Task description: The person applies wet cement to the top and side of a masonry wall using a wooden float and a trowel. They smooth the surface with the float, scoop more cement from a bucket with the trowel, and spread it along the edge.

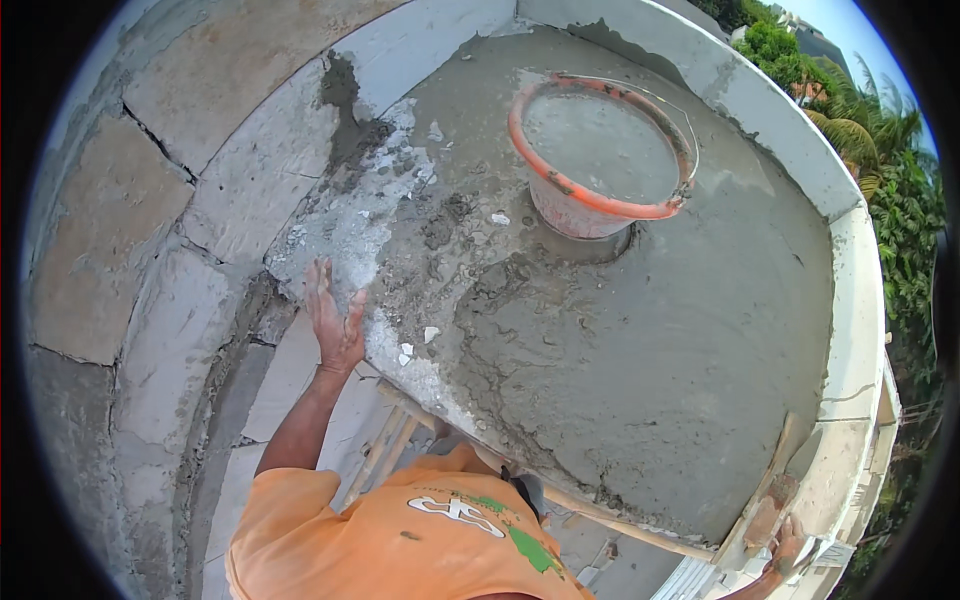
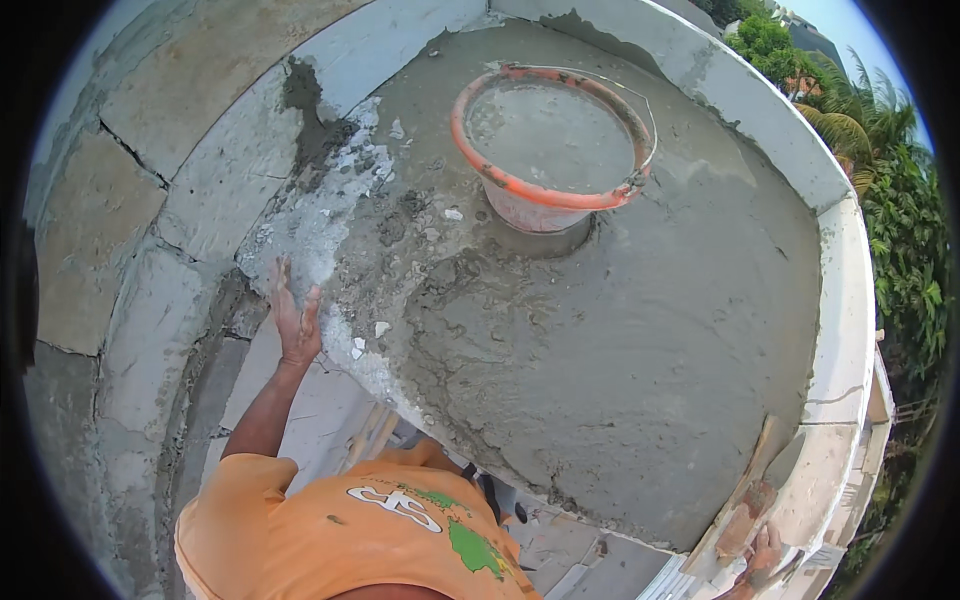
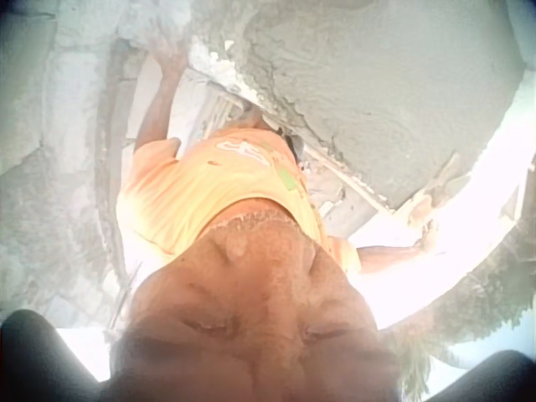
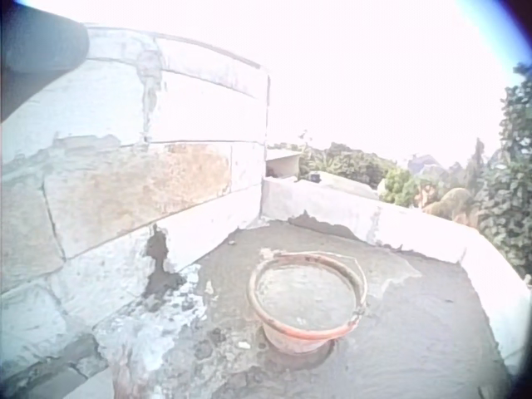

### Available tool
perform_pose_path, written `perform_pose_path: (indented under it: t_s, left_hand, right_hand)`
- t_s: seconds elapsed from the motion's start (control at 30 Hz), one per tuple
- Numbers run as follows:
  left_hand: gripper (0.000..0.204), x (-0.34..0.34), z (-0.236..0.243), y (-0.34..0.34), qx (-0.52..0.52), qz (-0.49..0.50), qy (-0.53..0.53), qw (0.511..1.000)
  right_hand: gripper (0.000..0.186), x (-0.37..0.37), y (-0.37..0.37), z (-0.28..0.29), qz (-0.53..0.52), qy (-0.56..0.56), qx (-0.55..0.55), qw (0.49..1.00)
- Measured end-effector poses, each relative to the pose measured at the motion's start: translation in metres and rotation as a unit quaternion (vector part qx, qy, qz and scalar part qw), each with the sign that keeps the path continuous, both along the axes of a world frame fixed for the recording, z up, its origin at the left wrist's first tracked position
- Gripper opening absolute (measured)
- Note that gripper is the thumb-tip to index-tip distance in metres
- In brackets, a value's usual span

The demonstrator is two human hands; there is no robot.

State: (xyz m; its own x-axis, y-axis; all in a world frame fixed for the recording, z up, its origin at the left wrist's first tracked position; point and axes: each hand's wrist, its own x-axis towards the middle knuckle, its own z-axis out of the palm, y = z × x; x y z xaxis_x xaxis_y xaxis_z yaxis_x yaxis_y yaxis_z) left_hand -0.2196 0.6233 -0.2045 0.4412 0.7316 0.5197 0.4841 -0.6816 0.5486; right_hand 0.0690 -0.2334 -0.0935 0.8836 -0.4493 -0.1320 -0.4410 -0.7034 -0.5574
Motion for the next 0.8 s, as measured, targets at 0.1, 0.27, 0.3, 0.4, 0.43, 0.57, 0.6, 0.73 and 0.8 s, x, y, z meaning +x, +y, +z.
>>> perform_pose_path:
  t_s: [0.1,0.27,0.3,0.4,0.43,0.57,0.6,0.73,0.8]
  left_hand:
    - [0.075,0.003,0.004,-0.003,0.007,0.004,0.002,1.000]
    - [0.074,0.002,0.002,-0.003,-0.001,0.011,-0.004,1.000]
    - [0.074,0.002,0.004,-0.003,0.002,0.009,-0.004,1.000]
    - [0.073,0.005,0.005,-0.002,0.014,0.012,-0.004,1.000]
    - [0.073,0.005,0.004,-0.002,0.021,0.008,-0.003,1.000]
    - [0.072,-0.001,0.002,-0.001,0.025,0.018,-0.010,0.999]
    - [0.070,-0.003,0.001,-0.001,0.028,0.020,-0.013,0.999]
    - [0.064,0.002,-0.001,-0.001,0.035,0.026,-0.025,0.999]
    - [0.063,0.004,-0.001,-0.001,0.033,0.030,-0.033,0.998]
  right_hand:
    - [0.033,0.009,0.013,-0.003,0.000,0.009,-0.010,1.000]
    - [0.032,0.018,0.036,0.000,0.005,0.010,-0.018,1.000]
    - [0.032,0.019,0.042,-0.001,0.007,0.010,-0.017,1.000]
    - [0.032,0.023,0.046,0.001,0.007,0.007,-0.016,1.000]
    - [0.032,0.023,0.053,0.000,0.008,0.007,-0.015,1.000]
    - [0.031,0.025,0.067,0.001,0.013,0.008,-0.017,1.000]
    - [0.031,0.026,0.068,0.000,0.015,0.010,-0.020,1.000]
    - [0.031,0.027,0.078,0.002,0.019,0.008,-0.026,0.999]
    - [0.031,0.028,0.083,0.007,0.024,0.005,-0.025,0.999]
